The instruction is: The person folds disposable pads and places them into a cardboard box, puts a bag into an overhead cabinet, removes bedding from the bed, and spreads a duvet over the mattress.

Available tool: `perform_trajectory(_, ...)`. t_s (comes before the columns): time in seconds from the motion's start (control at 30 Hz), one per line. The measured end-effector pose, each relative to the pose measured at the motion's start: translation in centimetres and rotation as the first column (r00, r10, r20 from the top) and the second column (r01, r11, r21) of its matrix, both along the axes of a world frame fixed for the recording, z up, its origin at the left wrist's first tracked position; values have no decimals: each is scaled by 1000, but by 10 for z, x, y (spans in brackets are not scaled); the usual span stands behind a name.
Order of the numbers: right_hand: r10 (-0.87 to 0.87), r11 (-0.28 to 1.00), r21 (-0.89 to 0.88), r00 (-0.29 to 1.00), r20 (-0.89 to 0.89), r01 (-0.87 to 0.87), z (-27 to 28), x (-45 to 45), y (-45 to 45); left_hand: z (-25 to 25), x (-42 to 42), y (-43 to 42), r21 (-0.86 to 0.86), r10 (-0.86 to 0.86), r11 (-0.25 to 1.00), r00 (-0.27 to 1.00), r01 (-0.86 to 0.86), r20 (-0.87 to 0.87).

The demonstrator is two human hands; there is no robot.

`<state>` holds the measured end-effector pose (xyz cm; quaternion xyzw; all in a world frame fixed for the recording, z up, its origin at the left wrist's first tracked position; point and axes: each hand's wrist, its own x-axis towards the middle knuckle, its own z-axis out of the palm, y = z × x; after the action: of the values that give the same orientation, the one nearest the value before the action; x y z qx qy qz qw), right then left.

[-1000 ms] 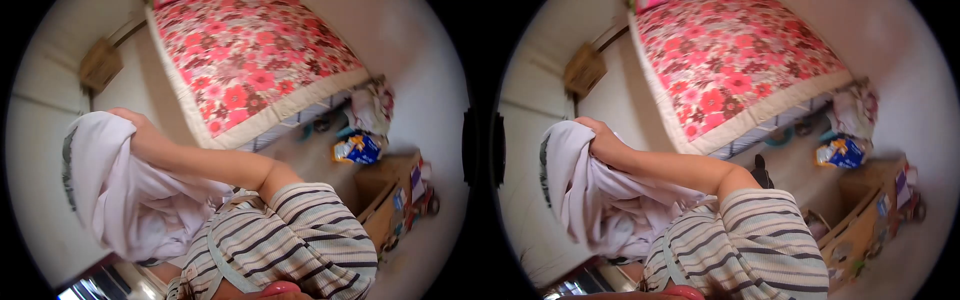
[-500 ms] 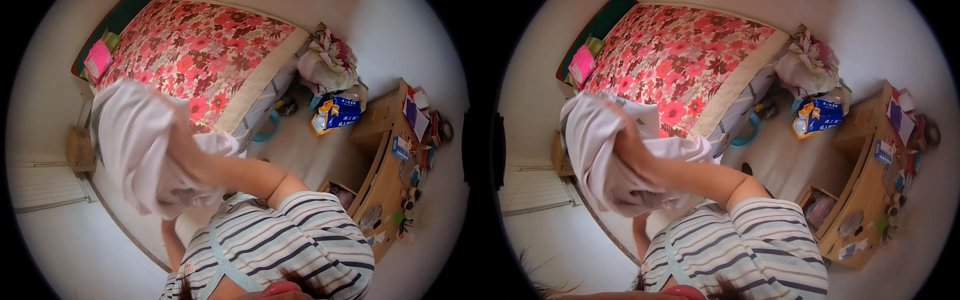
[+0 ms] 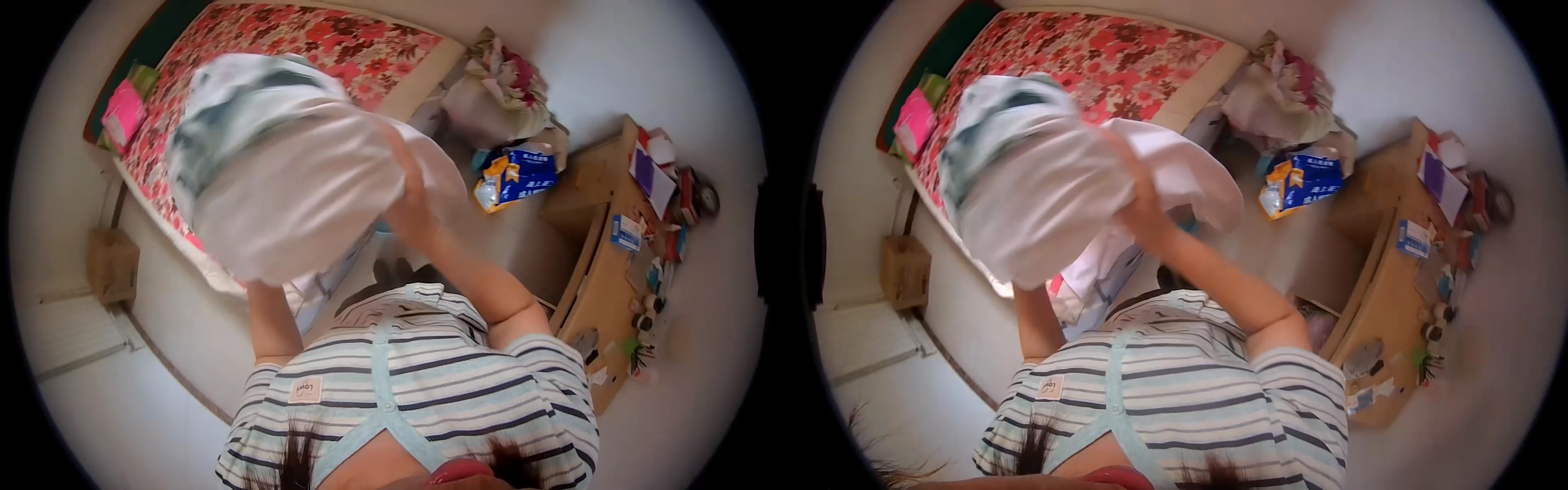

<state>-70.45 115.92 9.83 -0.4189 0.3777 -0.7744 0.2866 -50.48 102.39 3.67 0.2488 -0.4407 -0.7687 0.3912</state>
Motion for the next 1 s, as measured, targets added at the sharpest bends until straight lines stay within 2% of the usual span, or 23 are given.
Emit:
perform_trajectory(0.03, -89, 982, 172, 995, 38, 81, -34, -17, 3, 1, -19, -9, -9, -42, 999, 999, 42, -9)
perform_trajectory(0.1, -140, 947, 322, 880, 453, -15, -112, -35, 18, -9, -53, -9, 2, -137, 991, 991, 137, -3)
perform_trajectory(0.17, -75, 941, 296, 751, 656, -165, -154, -45, 28, -33, -86, 12, 49, -265, 964, 963, 263, 48)
perform_trajectory(0.23, -56, 930, 293, 702, 710, -222, -172, -53, 34, -58, -123, 35, 107, -399, 915, 911, 388, 102)
perform_trajectory(0.3, -55, 921, 328, 765, 642, -210, -175, -71, 39, -83, -155, 62, 172, -518, 852, 842, 494, 148)
perform_trajectory(0.33, -66, 916, 364, 834, 547, -167, -172, -84, 42, -91, -171, 72, 198, -562, 823, 811, 532, 162)
perform_trajectory(0.37, -83, 913, 396, 905, 417, -99, -165, -99, 44, -94, -183, 76, 216, -583, 808, 794, 547, 173)
perform_trajectory(0.43, -150, 910, 396, 988, 39, 123, -149, -146, 42, -94, -216, 64, 200, -574, 817, 794, 541, 199)
perform_trajectory(0.5, -272, 894, 245, 889, -369, 375, -123, -213, 37, -83, -250, 46, 160, -538, 843, 813, 514, 222)
perform_trajectory(0.6, -441, 831, -84, 559, -702, 549, -89, -308, 35, -62, -322, 31, 67, -524, 849, 819, 524, 234)
perform_trajectory(0.73, -528, 818, -45, 718, -454, 573, -21, -410, 27, -21, -441, 11, -167, -513, 817, 828, 552, 227)
perform_trajectory(0.87, -537, 839, -87, 794, -285, 537, 43, -483, 19, 22, -530, -19, -430, -530, 689, 811, 583, 249)
perform_trajectory(0.93, -522, 853, -131, 821, -232, 505, 73, -516, 14, 29, -557, -28, -518, -533, 616, 798, 593, 280)
perform_trajectory(1.0, -509, 860, -154, 839, -195, 486, 87, -540, 14, 18, -565, -28, -528, -528, 605, 796, 596, 294)
